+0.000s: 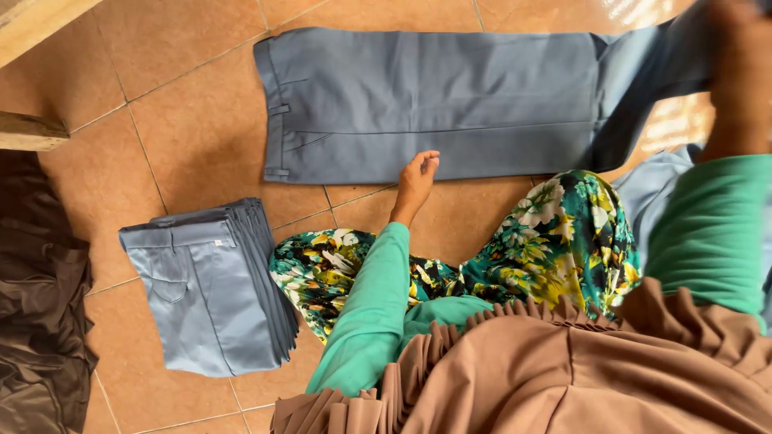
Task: Folding trousers into neat rectangular stacks on the floor.
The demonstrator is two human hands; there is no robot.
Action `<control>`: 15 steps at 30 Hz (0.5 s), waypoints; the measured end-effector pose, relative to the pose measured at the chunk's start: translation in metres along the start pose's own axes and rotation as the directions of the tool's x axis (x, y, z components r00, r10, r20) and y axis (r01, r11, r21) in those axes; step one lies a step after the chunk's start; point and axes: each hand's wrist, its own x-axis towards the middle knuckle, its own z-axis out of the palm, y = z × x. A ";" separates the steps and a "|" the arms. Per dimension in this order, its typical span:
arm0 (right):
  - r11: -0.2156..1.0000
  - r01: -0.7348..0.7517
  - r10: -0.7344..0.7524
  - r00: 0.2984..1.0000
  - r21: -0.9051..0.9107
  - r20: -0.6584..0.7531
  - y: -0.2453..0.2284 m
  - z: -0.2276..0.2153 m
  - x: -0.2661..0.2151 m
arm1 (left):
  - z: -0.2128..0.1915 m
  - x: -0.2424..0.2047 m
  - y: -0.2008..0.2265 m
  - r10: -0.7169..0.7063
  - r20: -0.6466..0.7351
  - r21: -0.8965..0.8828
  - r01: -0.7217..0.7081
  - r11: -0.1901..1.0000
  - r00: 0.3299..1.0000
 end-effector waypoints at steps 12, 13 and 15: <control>0.977 -0.212 0.151 0.700 0.001 0.698 -0.052 0.168 -0.119 | 0.029 0.054 -0.029 -0.393 -0.103 -0.297 0.349 0.889 0.914; 0.993 -0.108 0.114 0.820 -0.044 0.561 -0.010 0.173 -0.117 | 0.034 0.063 -0.043 -0.344 -0.149 -0.182 0.316 0.931 0.927; 0.949 -0.196 0.298 0.817 -0.249 0.493 0.015 0.147 -0.109 | 0.022 0.049 -0.022 -0.303 -0.154 -0.180 0.275 0.944 0.940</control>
